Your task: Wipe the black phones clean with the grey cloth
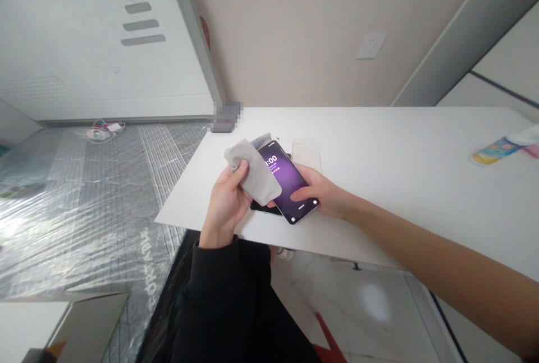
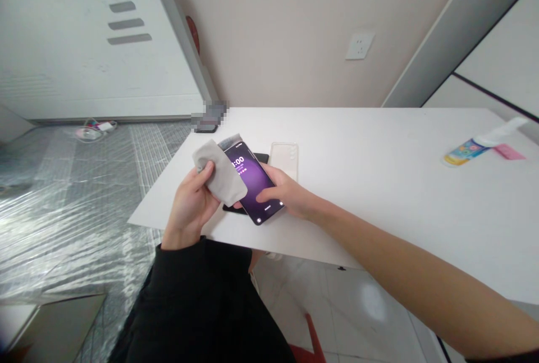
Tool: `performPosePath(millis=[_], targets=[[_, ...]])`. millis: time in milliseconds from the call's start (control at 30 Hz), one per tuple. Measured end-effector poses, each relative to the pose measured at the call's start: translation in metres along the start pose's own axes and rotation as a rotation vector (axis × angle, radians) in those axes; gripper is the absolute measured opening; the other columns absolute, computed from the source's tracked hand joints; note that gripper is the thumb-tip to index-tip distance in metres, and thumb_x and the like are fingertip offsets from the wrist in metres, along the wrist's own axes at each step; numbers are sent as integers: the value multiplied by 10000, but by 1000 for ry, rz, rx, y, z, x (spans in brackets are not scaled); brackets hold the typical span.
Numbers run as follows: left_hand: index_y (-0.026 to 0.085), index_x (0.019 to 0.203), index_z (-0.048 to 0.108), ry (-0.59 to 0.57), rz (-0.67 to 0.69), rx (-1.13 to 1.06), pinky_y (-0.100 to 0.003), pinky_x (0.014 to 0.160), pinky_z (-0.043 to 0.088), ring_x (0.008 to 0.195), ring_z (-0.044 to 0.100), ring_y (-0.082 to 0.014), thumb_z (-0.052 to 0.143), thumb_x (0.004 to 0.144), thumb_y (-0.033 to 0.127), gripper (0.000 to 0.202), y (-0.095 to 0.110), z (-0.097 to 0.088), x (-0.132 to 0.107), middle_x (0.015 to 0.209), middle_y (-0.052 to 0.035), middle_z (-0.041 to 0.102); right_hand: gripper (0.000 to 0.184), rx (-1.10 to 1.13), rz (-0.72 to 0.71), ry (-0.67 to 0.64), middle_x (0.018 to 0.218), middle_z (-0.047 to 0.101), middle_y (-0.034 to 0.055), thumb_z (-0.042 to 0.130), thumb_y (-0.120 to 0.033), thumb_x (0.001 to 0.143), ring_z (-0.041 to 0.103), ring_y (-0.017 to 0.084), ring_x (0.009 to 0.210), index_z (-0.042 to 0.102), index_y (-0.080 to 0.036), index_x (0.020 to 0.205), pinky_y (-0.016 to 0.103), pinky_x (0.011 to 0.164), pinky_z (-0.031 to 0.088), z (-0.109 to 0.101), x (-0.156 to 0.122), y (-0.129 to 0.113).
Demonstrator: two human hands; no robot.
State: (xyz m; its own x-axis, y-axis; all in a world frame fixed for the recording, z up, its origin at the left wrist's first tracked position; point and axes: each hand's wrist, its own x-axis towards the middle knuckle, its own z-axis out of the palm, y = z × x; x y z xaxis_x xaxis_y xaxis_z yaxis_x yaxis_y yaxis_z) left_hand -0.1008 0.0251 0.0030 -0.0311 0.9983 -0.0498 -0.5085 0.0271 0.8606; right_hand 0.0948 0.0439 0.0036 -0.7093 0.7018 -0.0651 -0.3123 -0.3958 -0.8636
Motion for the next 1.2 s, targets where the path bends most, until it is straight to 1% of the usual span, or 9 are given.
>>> performPosePath(millis=[100,200,333,467,633,733,833,933,1200], targets=[[225,1075,746,4,3,-66,-351,964,613,1256,678,-290,752,900,423,265,3,1,0,1144,-58,794,249,46,94,82,821,804,89,611,-356,978,797,232,745,619,-164,1137,304,663,655,2,2,-1],[229,1111,744,1,-15,-127,-371,1062,570,1408,570,-289,656,956,470,300,7,2,0,1243,-52,771,573,80,189,102,818,799,138,214,-498,1107,803,247,757,656,-133,1109,341,692,665,5,2,-3],[198,1129,744,-12,-50,-137,-423,1069,566,1428,546,-315,592,967,493,368,11,3,-2,1234,-80,770,255,105,81,45,974,815,109,560,-349,1003,813,240,823,627,-161,1162,341,779,667,4,-1,-4],[215,1039,755,6,2,-83,-361,1047,571,1402,567,-302,710,895,380,224,9,4,-2,1228,-67,771,637,27,53,-4,1030,817,72,771,-60,708,807,256,937,547,-196,1288,315,773,665,5,-3,-2],[240,956,756,58,51,-45,-372,965,613,1244,671,-296,745,846,299,125,5,0,3,1090,-51,793,320,58,115,133,994,814,100,504,-281,1028,811,230,825,534,-180,1331,345,749,669,7,2,0],[209,927,745,26,19,-25,-390,856,642,1030,736,-283,685,688,86,275,8,-7,3,954,-47,783,535,114,159,95,1059,797,166,192,-439,1108,808,239,833,606,-130,1247,353,731,667,6,4,-1],[201,942,742,10,35,13,-387,843,635,971,735,-266,593,551,-19,473,13,-13,-1,936,-33,773,314,101,79,37,1117,789,144,491,-376,1035,803,242,899,599,-158,1233,331,751,658,4,1,-3],[209,952,752,5,35,16,-363,835,613,943,726,-251,606,552,-31,489,14,-10,-5,930,-25,772,607,41,13,24,1159,784,94,777,-115,762,792,261,971,535,-215,1310,345,804,650,3,-3,-3],[210,1014,778,-64,-41,24,-381,690,562,843,726,-276,699,868,363,226,12,7,-5,986,-78,787,413,90,117,88,1186,775,164,387,-409,1064,789,264,952,556,-158,1344,458,937,617,3,2,0]])
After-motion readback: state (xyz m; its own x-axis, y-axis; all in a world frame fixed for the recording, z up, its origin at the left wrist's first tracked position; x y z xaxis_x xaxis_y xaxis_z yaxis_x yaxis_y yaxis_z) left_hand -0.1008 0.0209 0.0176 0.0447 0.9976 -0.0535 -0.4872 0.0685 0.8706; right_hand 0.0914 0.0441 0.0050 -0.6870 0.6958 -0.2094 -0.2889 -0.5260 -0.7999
